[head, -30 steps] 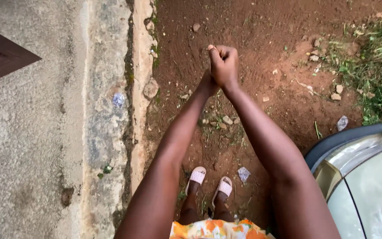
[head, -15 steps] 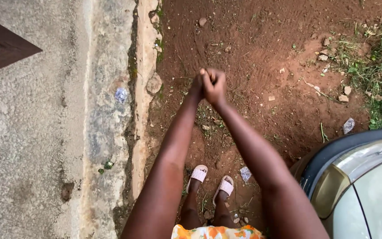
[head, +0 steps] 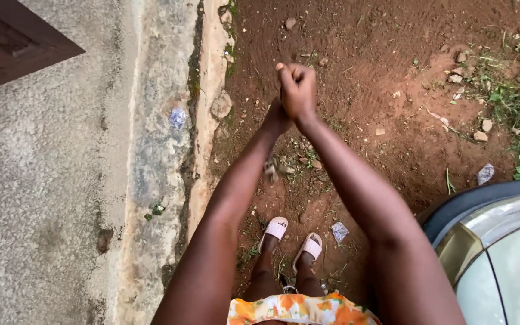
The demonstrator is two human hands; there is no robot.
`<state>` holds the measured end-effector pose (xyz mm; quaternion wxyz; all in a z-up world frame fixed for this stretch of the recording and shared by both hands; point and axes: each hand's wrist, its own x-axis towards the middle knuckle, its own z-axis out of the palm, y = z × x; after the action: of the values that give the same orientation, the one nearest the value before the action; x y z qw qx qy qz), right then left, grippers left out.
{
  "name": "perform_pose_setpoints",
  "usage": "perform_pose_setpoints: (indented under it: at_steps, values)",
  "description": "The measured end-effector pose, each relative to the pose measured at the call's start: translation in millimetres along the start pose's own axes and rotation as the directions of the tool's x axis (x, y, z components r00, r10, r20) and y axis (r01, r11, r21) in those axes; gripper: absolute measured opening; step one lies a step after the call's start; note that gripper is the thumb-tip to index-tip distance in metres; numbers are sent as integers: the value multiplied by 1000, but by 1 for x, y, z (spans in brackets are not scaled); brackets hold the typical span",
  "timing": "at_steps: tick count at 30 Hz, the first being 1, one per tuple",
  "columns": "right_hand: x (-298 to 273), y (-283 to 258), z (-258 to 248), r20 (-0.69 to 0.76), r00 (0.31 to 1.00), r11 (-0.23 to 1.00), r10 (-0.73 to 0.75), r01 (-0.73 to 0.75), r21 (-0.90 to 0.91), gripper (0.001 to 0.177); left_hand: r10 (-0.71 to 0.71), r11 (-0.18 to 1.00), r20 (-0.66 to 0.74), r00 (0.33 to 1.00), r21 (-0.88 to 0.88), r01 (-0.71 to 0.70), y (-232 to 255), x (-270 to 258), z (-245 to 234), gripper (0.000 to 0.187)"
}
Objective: Raking the ground to level the soil and remove debris.
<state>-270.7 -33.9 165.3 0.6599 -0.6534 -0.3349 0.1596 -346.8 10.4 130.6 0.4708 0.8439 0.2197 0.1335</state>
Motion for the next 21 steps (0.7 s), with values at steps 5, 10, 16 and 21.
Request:
perform_pose_setpoints:
  at_steps: [5,10,16,21]
  values:
    - [12,-37,1,-38,990,980,-138,142,141,50,4,1000,-11,1000,16,-4,-58,35,16,35]
    - [-2,16,30,-27,974,969,-225,227,96,48,401,915,-90,912,93,-393,-84,41,-11,18]
    - [-52,96,55,26,996,995,86,-85,-45,46,-31,904,35,999,-425,43,-208,37,30,16]
    - [-61,138,77,-78,993,993,-88,82,-84,39,5,974,-59,998,-225,-18,-276,35,46,18]
